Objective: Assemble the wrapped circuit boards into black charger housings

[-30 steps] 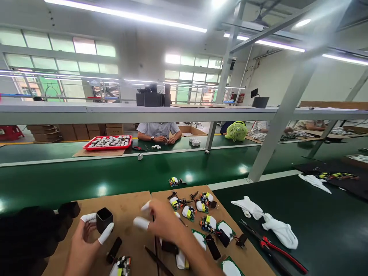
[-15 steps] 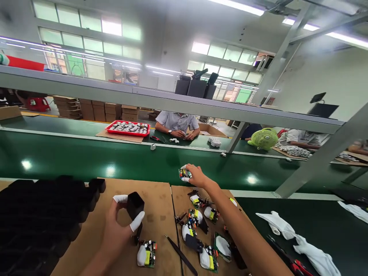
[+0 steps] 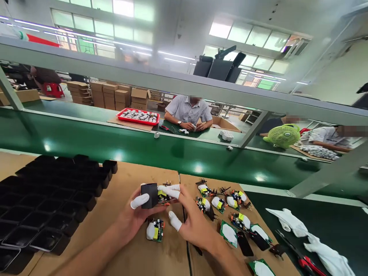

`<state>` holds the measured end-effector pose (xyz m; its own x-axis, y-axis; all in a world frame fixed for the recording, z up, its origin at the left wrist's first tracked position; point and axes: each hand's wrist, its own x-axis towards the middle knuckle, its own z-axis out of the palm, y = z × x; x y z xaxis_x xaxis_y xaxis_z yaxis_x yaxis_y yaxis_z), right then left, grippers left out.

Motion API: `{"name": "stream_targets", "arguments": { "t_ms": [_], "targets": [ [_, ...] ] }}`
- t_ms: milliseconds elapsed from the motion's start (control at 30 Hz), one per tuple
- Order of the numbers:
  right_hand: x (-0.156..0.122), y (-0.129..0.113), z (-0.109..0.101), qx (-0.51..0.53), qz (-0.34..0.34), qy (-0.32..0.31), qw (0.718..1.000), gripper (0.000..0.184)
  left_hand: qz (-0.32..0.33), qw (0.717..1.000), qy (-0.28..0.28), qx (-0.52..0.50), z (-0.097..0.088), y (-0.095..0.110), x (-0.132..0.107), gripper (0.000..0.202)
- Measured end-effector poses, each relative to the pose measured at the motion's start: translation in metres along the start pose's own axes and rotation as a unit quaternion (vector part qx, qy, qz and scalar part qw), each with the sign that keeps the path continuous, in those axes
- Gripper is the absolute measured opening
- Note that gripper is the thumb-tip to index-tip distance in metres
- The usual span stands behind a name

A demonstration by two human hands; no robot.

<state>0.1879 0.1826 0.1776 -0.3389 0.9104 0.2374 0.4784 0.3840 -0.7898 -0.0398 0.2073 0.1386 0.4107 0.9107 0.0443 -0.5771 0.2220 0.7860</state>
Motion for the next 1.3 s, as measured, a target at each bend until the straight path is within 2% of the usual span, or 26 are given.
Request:
{"name": "stream_targets", "arguments": {
  "t_ms": [100, 167, 300, 400, 500, 633, 767, 900, 1033, 1133, 1200, 1300],
  "targets": [
    [0.002, 0.013, 0.018, 0.095, 0.078, 0.094, 0.988, 0.041, 0.029, 0.999, -0.013, 0.012, 0.0, -0.007, -0.001, 0.048],
    [0.004, 0.019, 0.026, 0.158, 0.128, 0.13, 0.971, 0.045, 0.061, 0.997, -0.037, 0.026, -0.001, -0.014, -0.001, 0.048],
    [0.004, 0.022, 0.028, 0.275, 0.172, 0.151, 0.934, 0.064, 0.121, 0.986, -0.094, 0.061, -0.005, -0.029, -0.002, 0.061],
    [0.001, 0.018, 0.02, 0.34, 0.185, 0.148, 0.91, 0.071, 0.143, 0.977, -0.125, 0.093, -0.009, -0.033, -0.008, 0.077],
    [-0.001, 0.016, 0.014, 0.372, 0.19, 0.15, 0.896, 0.072, 0.164, 0.962, -0.161, 0.146, -0.01, -0.034, -0.014, 0.083],
    [-0.002, 0.012, 0.01, 0.371, 0.179, 0.173, 0.895, 0.062, 0.18, 0.944, -0.184, 0.208, -0.015, -0.039, -0.019, 0.088],
    [-0.004, 0.005, 0.012, 0.367, 0.175, 0.157, 0.9, 0.049, 0.191, 0.936, -0.177, 0.236, -0.025, -0.045, -0.023, 0.102],
    [-0.006, 0.005, 0.01, 0.364, 0.194, 0.144, 0.899, 0.045, 0.189, 0.933, -0.165, 0.257, -0.02, -0.039, -0.025, 0.099],
    [-0.006, 0.006, 0.004, 0.34, 0.226, 0.142, 0.902, 0.05, 0.208, 0.929, -0.159, 0.262, -0.011, -0.037, -0.025, 0.096],
    [-0.005, 0.004, 0.0, 0.313, 0.248, 0.126, 0.908, 0.066, 0.229, 0.922, -0.157, 0.268, -0.011, -0.038, -0.025, 0.095],
    [-0.005, 0.002, -0.003, 0.311, 0.265, 0.097, 0.908, 0.073, 0.216, 0.922, -0.168, 0.275, -0.012, -0.037, -0.024, 0.089],
    [-0.006, 0.0, -0.007, 0.314, 0.266, 0.067, 0.909, 0.069, 0.195, 0.919, -0.183, 0.29, -0.011, -0.03, -0.024, 0.084]
  ]
}}
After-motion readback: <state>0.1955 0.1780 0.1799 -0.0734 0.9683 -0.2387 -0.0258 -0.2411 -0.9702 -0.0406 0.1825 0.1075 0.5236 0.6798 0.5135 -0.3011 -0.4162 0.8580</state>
